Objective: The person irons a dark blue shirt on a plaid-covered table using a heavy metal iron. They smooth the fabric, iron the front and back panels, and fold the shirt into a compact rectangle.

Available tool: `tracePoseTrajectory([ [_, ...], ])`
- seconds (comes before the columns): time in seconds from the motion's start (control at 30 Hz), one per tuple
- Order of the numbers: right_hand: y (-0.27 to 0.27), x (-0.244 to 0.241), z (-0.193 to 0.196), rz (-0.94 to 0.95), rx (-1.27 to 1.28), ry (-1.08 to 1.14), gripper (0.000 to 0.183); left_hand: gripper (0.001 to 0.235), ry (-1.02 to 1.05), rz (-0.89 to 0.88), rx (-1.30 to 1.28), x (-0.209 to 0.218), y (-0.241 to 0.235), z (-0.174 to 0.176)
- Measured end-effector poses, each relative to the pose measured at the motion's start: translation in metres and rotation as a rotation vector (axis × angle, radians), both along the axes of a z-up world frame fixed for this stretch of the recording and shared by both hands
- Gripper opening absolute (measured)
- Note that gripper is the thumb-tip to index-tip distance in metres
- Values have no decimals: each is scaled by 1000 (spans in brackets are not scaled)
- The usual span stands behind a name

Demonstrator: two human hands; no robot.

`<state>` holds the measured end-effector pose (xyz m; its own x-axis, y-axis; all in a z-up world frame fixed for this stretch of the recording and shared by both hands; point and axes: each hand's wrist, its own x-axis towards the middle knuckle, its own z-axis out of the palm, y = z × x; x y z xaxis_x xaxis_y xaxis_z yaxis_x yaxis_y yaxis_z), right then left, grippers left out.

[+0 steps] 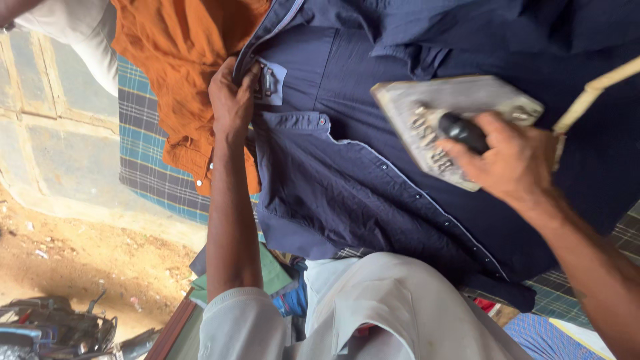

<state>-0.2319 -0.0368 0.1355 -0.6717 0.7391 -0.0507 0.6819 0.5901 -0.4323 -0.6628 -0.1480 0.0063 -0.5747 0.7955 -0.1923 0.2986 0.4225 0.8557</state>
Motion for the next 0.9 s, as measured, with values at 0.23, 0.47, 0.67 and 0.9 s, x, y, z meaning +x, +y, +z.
tracePoseTrajectory([
  [0.23,-4,-66,9,49,1,-179,49,17,-172,-5,96,-4,-3,-1],
  [0.47,-14,-87,13,105,16,37,49,13,-6,0,-6,0,-4,3],
  [0.67,-30,-127,5,177,92,-119,53,21,67,-28,23,-1,-7,-5],
  [0.9,-19,-173,4,160,51,-138,59,26,18,9,297,11,-16,11],
])
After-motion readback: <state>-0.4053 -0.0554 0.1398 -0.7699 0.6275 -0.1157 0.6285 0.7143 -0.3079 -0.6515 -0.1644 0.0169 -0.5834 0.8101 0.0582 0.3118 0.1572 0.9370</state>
